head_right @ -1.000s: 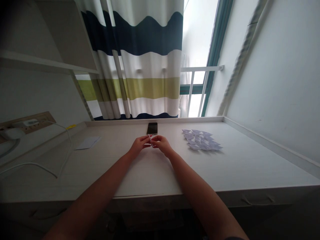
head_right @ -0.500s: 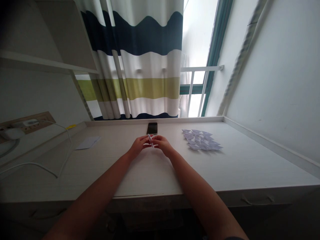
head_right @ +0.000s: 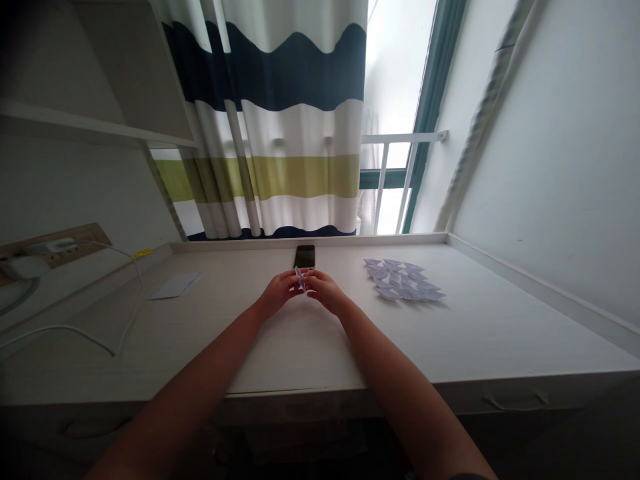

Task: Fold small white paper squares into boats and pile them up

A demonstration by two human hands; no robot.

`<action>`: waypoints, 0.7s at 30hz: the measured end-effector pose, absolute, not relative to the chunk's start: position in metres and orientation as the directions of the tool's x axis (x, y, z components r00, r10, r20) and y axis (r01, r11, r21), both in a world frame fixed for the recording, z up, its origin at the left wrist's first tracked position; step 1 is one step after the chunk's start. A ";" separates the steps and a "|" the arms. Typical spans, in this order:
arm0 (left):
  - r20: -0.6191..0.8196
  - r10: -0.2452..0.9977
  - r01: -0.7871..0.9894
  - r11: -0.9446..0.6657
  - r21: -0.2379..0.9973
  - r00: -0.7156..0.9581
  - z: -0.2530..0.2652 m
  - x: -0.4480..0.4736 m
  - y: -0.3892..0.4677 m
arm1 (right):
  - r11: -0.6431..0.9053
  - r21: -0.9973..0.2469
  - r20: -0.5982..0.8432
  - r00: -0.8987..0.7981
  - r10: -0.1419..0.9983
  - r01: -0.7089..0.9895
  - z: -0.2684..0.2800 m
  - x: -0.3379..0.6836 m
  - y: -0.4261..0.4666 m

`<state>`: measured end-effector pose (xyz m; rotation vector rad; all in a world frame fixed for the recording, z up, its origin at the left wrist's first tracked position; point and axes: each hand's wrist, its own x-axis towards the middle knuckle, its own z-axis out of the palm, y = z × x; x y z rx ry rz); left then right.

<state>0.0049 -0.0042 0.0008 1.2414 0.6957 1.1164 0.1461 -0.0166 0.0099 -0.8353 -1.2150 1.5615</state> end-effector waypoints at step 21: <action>0.158 0.905 -0.293 -0.039 0.955 0.394 0.002 0.006 -0.006 | -0.095 -0.911 0.066 -0.370 0.927 -0.400 0.004 0.147 -0.011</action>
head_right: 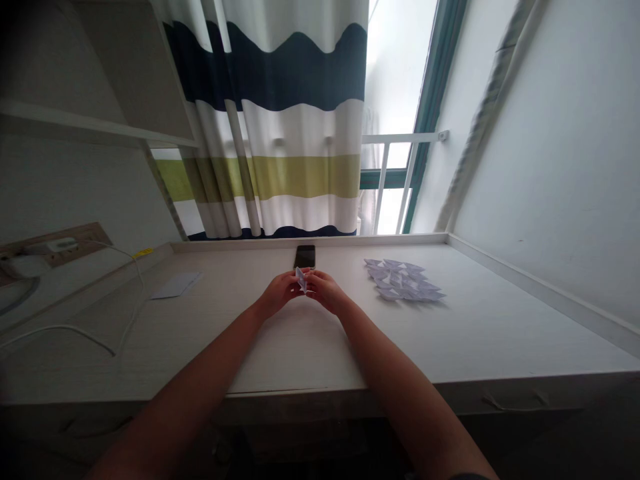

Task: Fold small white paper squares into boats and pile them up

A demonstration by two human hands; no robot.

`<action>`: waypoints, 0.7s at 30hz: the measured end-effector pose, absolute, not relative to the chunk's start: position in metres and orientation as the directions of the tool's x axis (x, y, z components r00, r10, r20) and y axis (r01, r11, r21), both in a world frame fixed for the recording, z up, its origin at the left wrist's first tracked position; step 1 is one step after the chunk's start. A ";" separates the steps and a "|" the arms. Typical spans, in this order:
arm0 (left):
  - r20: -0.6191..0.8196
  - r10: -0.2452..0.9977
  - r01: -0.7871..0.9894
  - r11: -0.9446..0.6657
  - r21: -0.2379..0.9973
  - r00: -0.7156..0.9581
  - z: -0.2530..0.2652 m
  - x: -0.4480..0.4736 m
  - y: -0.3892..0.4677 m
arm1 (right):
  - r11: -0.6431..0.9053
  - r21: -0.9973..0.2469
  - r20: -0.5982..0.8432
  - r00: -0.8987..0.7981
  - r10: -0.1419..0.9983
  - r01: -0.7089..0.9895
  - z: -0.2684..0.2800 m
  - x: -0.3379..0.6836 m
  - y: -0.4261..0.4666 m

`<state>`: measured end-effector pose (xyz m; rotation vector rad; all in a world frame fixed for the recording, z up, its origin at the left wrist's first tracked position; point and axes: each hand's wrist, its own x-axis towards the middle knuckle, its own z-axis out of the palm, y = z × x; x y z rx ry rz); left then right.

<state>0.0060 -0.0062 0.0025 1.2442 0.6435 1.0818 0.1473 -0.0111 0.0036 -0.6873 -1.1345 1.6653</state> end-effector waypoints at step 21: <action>0.147 0.909 -0.272 -0.039 0.962 0.390 0.002 0.005 -0.005 | -0.088 -0.906 0.070 -0.351 0.934 -0.413 0.005 0.147 -0.012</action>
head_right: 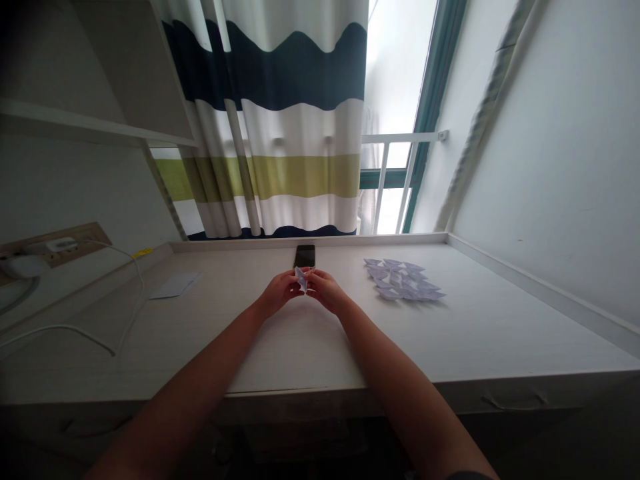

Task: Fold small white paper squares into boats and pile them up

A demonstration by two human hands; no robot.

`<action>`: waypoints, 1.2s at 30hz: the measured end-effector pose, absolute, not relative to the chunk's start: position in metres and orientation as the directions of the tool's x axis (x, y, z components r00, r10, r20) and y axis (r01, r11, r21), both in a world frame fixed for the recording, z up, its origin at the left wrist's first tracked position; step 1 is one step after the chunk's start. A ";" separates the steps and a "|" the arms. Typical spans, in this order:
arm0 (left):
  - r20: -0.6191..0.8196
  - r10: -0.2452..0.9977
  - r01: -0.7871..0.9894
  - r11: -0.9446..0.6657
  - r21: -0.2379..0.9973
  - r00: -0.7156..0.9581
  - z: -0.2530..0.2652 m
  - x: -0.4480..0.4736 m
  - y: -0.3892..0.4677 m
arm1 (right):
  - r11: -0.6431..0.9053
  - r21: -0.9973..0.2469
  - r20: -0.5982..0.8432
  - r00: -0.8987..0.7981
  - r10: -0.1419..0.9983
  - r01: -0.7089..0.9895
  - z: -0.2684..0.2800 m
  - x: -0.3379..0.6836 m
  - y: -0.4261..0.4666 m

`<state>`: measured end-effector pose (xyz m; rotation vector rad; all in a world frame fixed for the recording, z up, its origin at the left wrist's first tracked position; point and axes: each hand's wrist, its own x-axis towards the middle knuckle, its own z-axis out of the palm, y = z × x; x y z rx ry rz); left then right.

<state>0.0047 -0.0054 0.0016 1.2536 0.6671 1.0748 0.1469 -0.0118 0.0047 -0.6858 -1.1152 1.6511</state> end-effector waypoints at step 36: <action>0.159 0.914 -0.244 -0.069 0.967 0.372 0.002 0.003 -0.006 | -0.085 -0.901 0.067 -0.331 0.941 -0.425 0.006 0.151 -0.012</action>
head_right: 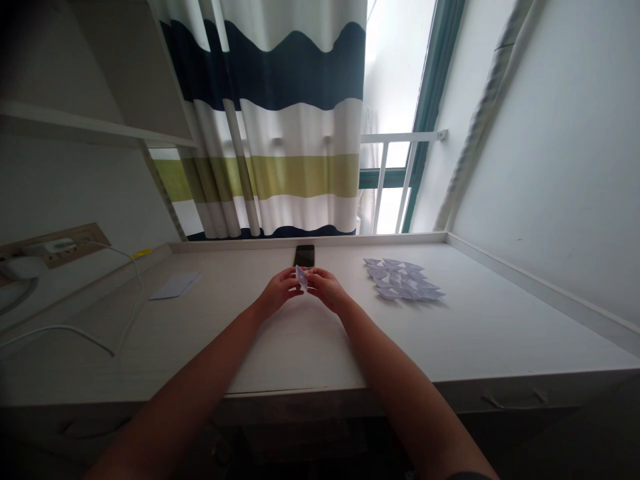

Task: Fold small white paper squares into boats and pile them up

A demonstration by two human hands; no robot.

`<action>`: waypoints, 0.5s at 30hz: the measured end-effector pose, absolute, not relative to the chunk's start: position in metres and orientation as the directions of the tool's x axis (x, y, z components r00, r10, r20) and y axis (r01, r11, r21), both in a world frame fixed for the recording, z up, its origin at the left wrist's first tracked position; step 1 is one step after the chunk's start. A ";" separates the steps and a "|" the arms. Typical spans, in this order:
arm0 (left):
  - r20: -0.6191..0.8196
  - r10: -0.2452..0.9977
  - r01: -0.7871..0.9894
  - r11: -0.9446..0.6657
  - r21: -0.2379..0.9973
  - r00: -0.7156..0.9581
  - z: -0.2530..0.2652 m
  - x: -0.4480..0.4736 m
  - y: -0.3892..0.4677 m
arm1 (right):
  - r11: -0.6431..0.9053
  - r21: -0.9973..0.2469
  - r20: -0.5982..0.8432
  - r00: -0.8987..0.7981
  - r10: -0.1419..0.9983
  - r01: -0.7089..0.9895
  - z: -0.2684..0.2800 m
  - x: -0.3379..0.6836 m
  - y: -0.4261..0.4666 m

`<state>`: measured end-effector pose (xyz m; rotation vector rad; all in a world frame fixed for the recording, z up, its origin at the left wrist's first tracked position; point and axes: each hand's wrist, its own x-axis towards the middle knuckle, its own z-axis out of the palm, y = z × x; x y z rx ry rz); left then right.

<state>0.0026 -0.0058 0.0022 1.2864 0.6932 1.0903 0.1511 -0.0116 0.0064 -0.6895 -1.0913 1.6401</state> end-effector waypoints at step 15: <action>0.144 0.929 -0.229 -0.067 0.971 0.340 0.007 0.006 -0.010 | -0.092 -0.900 0.059 -0.327 0.943 -0.426 0.005 0.152 -0.011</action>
